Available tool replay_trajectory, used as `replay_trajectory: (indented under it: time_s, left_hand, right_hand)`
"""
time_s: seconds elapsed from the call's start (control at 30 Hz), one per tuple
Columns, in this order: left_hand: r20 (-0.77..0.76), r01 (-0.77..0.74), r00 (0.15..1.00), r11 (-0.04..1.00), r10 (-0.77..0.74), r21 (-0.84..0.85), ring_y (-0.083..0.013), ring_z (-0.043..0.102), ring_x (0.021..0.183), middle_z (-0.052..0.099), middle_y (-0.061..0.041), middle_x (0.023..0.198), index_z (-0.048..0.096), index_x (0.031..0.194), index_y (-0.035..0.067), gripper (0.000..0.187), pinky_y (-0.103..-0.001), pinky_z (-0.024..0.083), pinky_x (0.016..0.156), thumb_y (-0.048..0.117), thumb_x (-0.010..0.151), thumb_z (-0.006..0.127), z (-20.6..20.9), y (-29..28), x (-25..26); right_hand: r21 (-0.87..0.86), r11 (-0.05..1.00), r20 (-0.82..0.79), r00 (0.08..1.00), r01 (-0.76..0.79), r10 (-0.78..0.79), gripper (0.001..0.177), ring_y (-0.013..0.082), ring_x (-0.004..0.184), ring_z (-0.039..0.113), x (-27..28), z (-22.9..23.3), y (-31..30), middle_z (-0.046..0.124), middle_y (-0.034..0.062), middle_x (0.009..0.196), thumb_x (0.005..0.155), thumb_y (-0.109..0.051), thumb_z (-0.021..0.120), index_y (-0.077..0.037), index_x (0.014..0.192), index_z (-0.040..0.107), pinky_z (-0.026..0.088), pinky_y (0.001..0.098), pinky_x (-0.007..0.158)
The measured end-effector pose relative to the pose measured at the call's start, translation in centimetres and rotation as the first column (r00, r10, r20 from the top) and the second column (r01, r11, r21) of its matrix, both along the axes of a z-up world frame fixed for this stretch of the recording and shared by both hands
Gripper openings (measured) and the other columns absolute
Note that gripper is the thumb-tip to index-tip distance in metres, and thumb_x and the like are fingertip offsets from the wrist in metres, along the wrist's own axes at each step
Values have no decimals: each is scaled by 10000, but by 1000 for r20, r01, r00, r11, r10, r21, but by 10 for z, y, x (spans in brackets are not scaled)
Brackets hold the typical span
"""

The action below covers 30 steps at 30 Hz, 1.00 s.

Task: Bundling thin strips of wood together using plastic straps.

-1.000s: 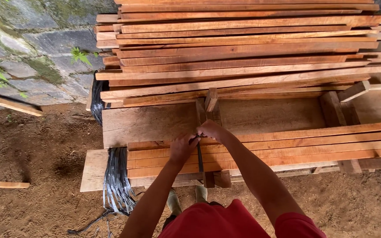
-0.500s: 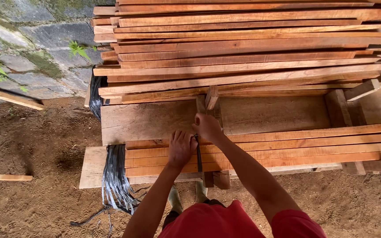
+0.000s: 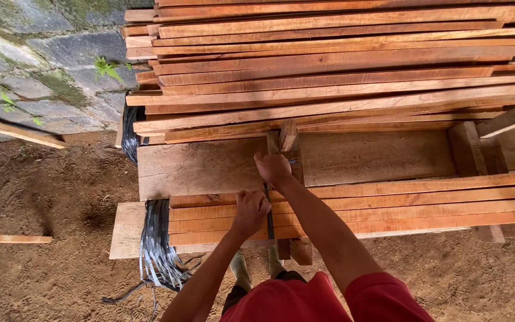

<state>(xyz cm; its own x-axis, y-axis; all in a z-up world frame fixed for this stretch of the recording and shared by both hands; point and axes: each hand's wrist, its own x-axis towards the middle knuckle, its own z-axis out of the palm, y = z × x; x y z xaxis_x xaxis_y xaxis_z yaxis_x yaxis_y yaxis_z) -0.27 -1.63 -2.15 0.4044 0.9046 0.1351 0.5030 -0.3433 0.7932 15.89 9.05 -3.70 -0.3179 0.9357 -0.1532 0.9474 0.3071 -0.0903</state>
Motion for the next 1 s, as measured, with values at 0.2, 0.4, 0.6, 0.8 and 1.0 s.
replay_trajectory:
  time_s: [0.2,0.4,0.6,0.8,1.0]
  left_hand:
    - [16,-11,1000,999,12,-39,-240,597,752,519,-77,669,532,763,165,235,-383,288,1009,277,962,476,32,-9,3]
    - [-136,64,990,992,-49,109,-237,606,799,527,-61,702,537,778,185,265,-385,364,916,268,1023,479,34,-11,0]
    - [-202,183,971,945,-130,270,-303,637,904,619,-70,872,587,840,156,176,-433,470,803,224,994,536,40,0,-23]
    - [-393,-101,876,903,280,418,-286,600,1174,616,-53,1194,604,1222,220,277,-481,514,927,302,957,595,-1,27,-90]
    - [-463,-413,694,832,551,371,-201,579,1284,665,-21,1207,653,1194,175,371,-528,392,1111,466,1075,456,-2,18,-167]
  right_hand:
    - [7,996,25,995,-92,92,225,327,709,731,-3,-22,9,719,113,809,982,-78,431,-67,1129,602,582,493,627]
    - [19,991,11,991,-136,135,243,301,680,717,1,-32,12,713,95,782,979,-57,424,-88,1133,610,583,463,612]
    - [32,999,-129,991,28,-24,158,305,749,687,-7,-33,17,637,110,909,996,-202,476,-104,1102,539,564,454,593]
    - [-158,987,-472,876,25,-97,237,263,772,657,-26,41,-8,599,104,939,1082,-259,428,-66,1099,564,550,399,635]
    - [-355,931,-362,931,-91,-47,485,328,713,628,-66,83,-72,627,170,801,1106,-406,307,-49,962,602,492,473,725]
